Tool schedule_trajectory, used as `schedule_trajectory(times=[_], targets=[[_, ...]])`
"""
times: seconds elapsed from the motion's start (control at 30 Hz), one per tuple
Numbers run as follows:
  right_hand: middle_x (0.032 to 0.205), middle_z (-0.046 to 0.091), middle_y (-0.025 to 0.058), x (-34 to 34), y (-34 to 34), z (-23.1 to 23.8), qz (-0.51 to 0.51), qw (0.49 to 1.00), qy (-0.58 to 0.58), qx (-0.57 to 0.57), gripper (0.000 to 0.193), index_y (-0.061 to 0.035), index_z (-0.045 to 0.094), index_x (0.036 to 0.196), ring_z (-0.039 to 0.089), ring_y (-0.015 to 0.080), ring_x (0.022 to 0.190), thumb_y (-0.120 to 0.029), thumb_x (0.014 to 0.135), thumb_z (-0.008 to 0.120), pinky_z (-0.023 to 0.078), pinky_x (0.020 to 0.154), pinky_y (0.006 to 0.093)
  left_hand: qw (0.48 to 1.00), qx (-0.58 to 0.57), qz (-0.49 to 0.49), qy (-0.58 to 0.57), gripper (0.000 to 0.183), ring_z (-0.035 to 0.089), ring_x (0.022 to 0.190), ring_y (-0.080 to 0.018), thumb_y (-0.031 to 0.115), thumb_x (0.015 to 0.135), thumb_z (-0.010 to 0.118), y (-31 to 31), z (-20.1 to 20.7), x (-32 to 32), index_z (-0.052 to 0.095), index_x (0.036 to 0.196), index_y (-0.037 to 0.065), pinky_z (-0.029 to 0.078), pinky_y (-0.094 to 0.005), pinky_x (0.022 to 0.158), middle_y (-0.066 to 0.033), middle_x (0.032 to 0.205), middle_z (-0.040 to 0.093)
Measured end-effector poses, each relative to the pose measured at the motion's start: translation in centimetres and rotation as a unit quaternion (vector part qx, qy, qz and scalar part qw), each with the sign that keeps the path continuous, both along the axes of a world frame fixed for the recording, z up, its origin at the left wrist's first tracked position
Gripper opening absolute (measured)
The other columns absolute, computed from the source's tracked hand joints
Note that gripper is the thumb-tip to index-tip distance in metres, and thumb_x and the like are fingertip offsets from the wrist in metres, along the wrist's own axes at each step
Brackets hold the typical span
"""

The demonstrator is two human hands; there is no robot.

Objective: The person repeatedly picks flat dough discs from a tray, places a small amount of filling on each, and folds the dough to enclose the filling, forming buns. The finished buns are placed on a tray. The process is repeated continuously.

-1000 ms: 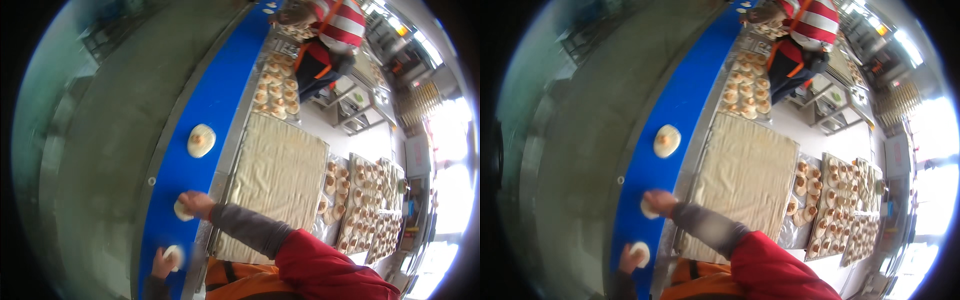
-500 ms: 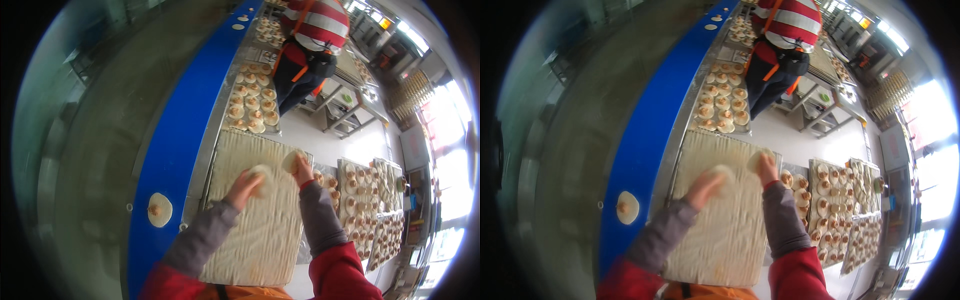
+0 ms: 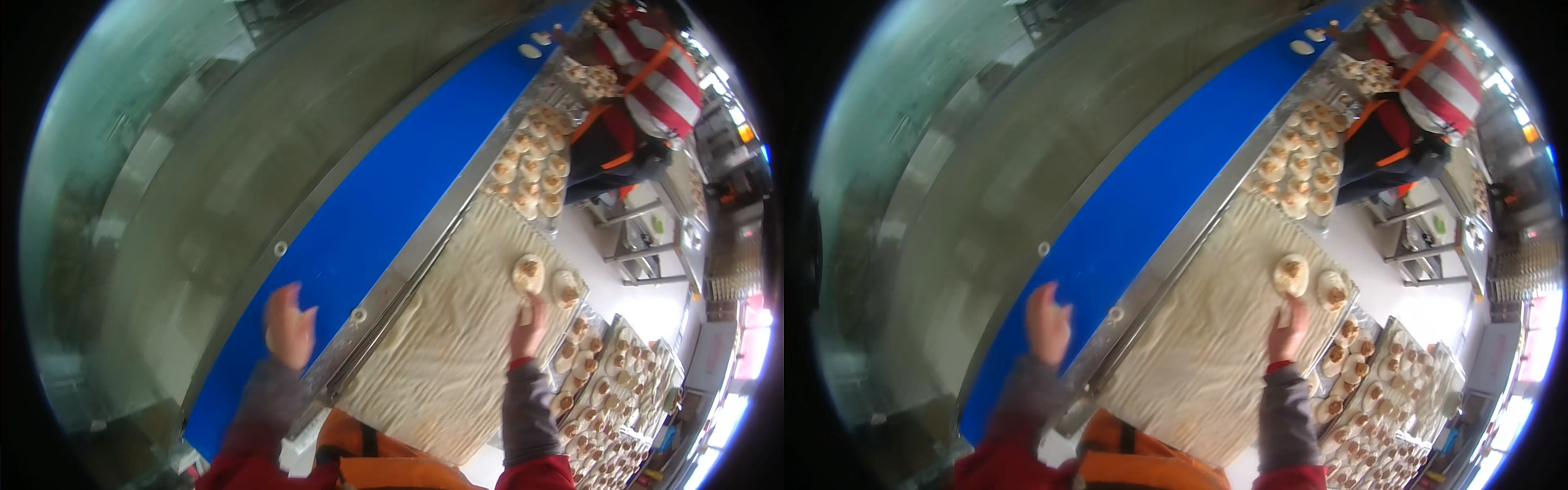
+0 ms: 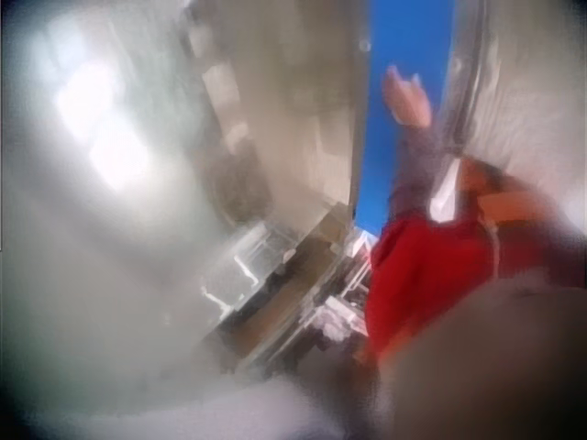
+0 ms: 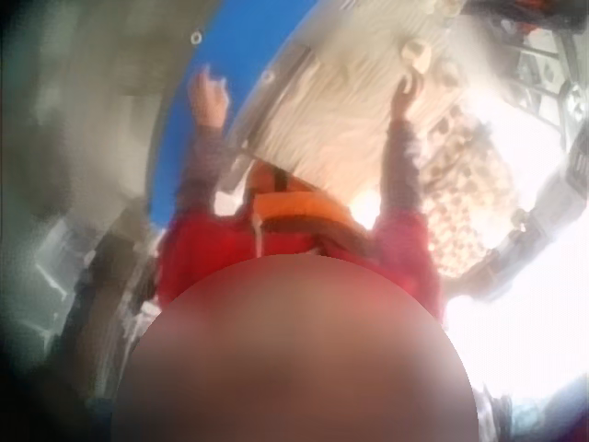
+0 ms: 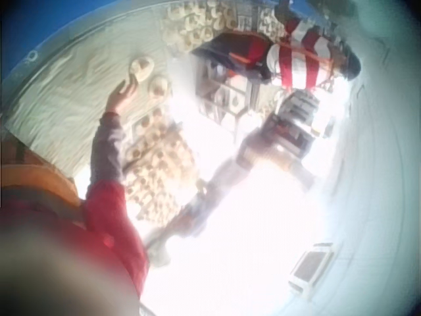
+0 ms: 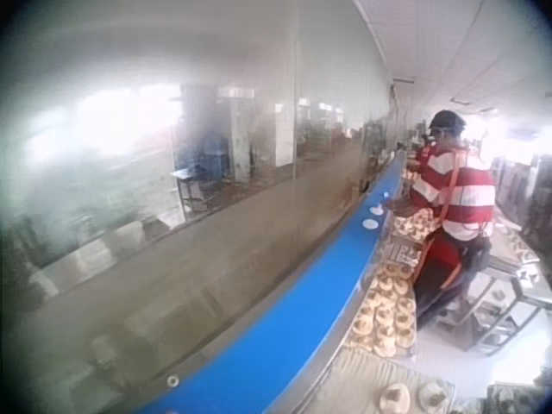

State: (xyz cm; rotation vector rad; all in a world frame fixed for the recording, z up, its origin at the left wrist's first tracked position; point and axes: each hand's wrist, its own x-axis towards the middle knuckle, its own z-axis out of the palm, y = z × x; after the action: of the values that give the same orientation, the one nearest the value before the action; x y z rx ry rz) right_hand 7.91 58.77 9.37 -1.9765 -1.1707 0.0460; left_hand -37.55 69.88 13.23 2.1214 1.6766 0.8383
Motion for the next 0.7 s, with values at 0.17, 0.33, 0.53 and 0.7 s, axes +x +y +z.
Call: schedule_trajectory(times=[0.17, 0.33, 0.53, 0.7], targets=[[0.112, 0.066, 0.0137, -10.9, 3.6, -0.3, 0.138, 0.965, 0.223, 0.008, 0.036, -0.0063, 0.067, 0.114, 0.065, 0.0326, 0.106, 0.009, 0.082, 0.063, 0.052, 0.09, 0.0388, 0.982, -0.07, 0.115, 0.134, 0.035, 0.053, 0.113, -0.0419, 0.024, 0.099, 0.051, -7.3, -5.8, -12.1, 0.061, 0.123, 0.0, 0.042, -0.0512, 0.099, -0.0231, 0.117, 0.06], [0.108, 0.067, 0.0117, -14.8, 4.9, -0.6, 0.266, 0.955, 0.13, -0.023, 0.024, -0.0049, 0.069, 0.11, 0.067, 0.0302, 0.097, 0.004, 0.089, 0.062, 0.055, 0.081, 0.0365, 0.956, -0.089, 0.271, 0.073, 0.034, 0.053, 0.107, -0.0416, 0.028, 0.1, 0.051, -11.0, -9.4, -18.2, 0.062, 0.115, 0.0, 0.042, -0.0516, 0.093, -0.0227, 0.111, 0.06], [0.106, 0.067, 0.0105, -14.3, 3.2, 0.5, 0.274, 0.953, 0.119, -0.047, 0.02, -0.0051, 0.07, 0.108, 0.068, 0.0281, 0.095, 0.003, 0.093, 0.06, 0.055, 0.079, 0.0354, 0.942, -0.118, 0.281, 0.144, 0.032, 0.056, 0.093, -0.0378, 0.027, 0.101, 0.05, -15.0, -9.1, -22.4, 0.057, 0.106, -0.004, 0.046, -0.0474, 0.08, -0.0199, 0.104, 0.058], [0.103, 0.067, 0.0093, -13.5, 1.2, 1.2, 0.253, 0.948, 0.172, -0.09, 0.021, -0.0051, 0.069, 0.109, 0.069, 0.0248, 0.091, 0.004, 0.094, 0.057, 0.056, 0.075, 0.0335, 0.949, -0.123, 0.271, 0.107, 0.027, 0.058, 0.1, -0.0309, 0.021, 0.099, 0.054, -19.0, -9.0, -26.2, 0.057, 0.114, -0.002, 0.047, -0.0424, 0.086, -0.0159, 0.11, 0.06]])
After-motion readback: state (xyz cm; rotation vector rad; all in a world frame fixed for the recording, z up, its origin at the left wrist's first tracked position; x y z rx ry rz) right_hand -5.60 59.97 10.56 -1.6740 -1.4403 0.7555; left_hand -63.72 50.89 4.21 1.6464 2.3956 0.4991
